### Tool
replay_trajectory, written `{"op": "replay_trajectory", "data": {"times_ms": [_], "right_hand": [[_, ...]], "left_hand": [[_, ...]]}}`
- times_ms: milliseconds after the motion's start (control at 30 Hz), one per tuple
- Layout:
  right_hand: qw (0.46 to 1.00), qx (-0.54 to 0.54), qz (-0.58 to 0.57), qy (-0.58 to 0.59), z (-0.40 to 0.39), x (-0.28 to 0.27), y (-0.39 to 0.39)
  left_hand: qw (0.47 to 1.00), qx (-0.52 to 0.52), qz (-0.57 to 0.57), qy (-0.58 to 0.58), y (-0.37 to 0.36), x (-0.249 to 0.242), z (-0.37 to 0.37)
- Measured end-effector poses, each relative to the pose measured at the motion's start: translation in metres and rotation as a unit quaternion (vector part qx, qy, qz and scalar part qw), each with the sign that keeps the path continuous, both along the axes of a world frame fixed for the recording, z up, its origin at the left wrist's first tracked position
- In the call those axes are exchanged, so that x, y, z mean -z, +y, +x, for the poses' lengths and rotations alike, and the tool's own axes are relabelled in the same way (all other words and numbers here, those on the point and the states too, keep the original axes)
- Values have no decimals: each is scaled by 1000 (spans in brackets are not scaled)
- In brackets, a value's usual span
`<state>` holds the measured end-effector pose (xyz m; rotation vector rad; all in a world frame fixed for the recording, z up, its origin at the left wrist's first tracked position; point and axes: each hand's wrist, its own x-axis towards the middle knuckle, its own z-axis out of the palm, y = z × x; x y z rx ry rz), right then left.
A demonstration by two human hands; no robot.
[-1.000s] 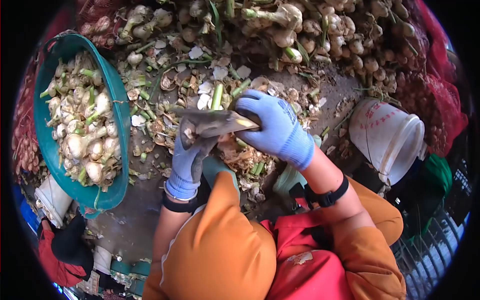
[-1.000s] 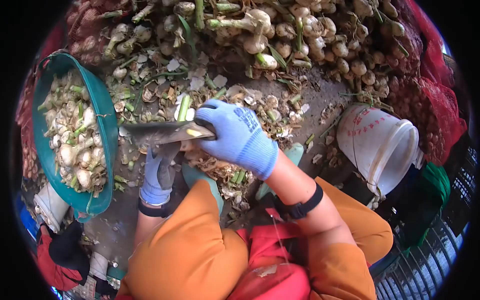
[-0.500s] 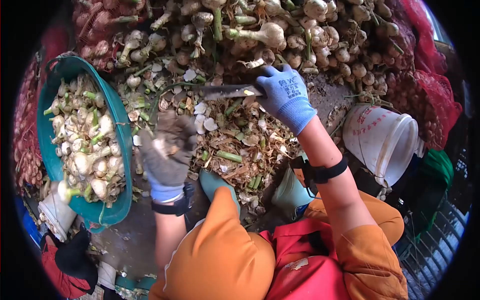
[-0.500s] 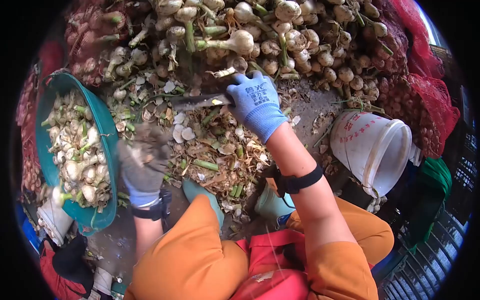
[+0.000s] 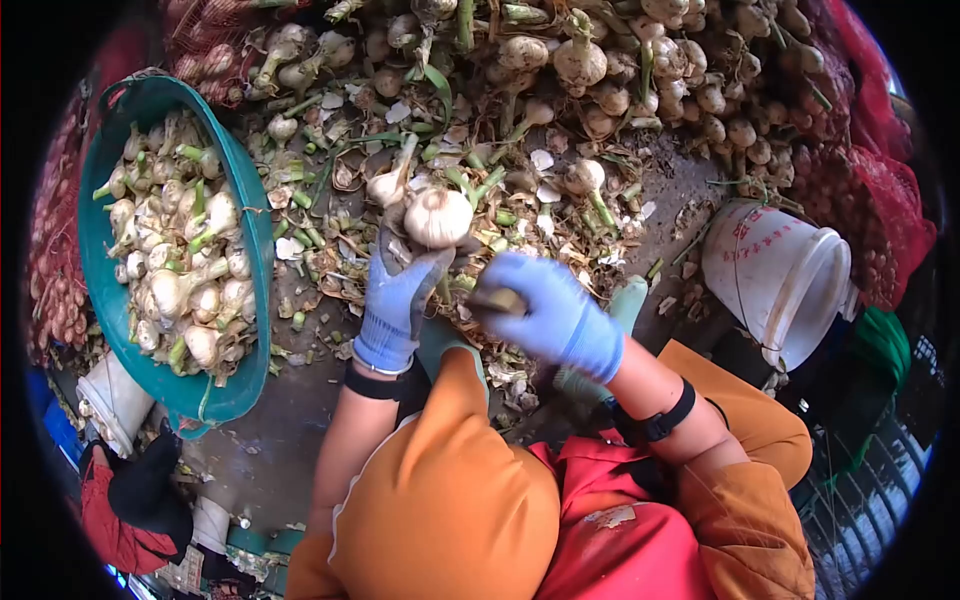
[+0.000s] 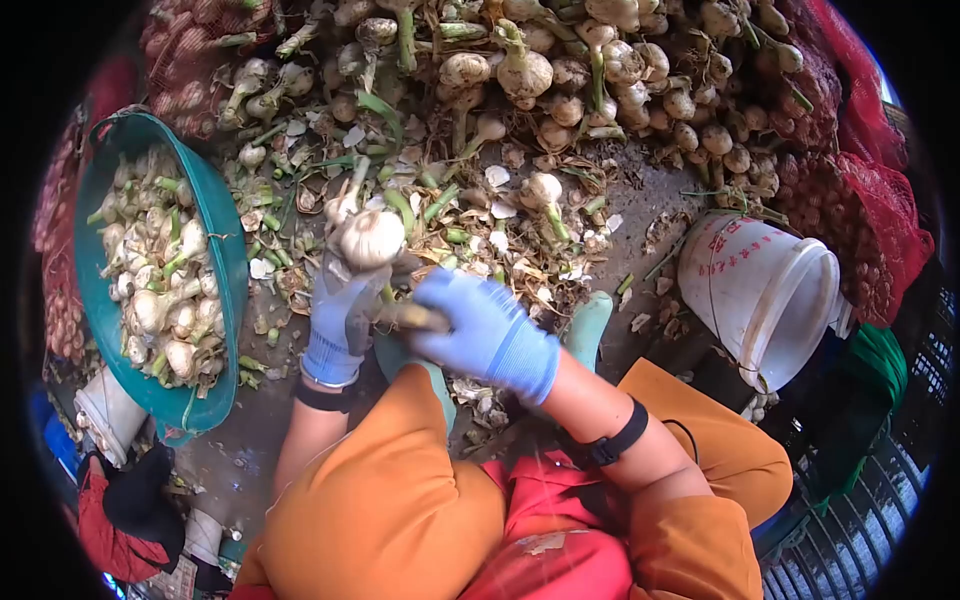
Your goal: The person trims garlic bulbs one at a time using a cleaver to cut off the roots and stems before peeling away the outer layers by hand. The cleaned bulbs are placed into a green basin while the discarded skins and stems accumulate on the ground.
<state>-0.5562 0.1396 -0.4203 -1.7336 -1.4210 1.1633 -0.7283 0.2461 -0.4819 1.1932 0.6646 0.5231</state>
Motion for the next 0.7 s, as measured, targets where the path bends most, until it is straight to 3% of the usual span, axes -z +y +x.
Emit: {"op": "replay_trajectory", "data": {"times_ms": [33,100,133,167,200,233,300,433,500,633,667,700], "right_hand": [[996,68,-63,-8,9,-3,3],[987,71,-49,-137,24,-5,12],[977,26,-27,-208,26,-6,15],[960,-19,-4,-278,27,-7,17],[958,-40,23,-284,26,-10,17],[959,-48,39,-278,23,-15,18],[961,-75,7,-265,19,-18,19],[963,-66,18,-261,21,-4,24],[963,-51,43,-261,22,3,28],[978,-23,2,-209,13,22,29],[978,-6,15,-210,10,27,29],[978,-6,15,-210,18,35,31]], "left_hand": [[962,-97,-252,-34,-5,1,4],[973,-71,-219,0,-9,-8,5],[983,51,166,52,-2,0,-2],[830,164,525,93,5,6,-5],[774,173,584,169,4,5,-5],[920,85,352,150,-7,19,-14],[974,22,193,120,-9,-5,0],[987,6,128,99,-10,-15,-3],[914,116,341,188,-5,-20,-6],[928,90,293,214,-3,-31,-3],[988,41,76,129,-5,-37,-6],[989,-12,-144,36,-7,-46,-9]]}}
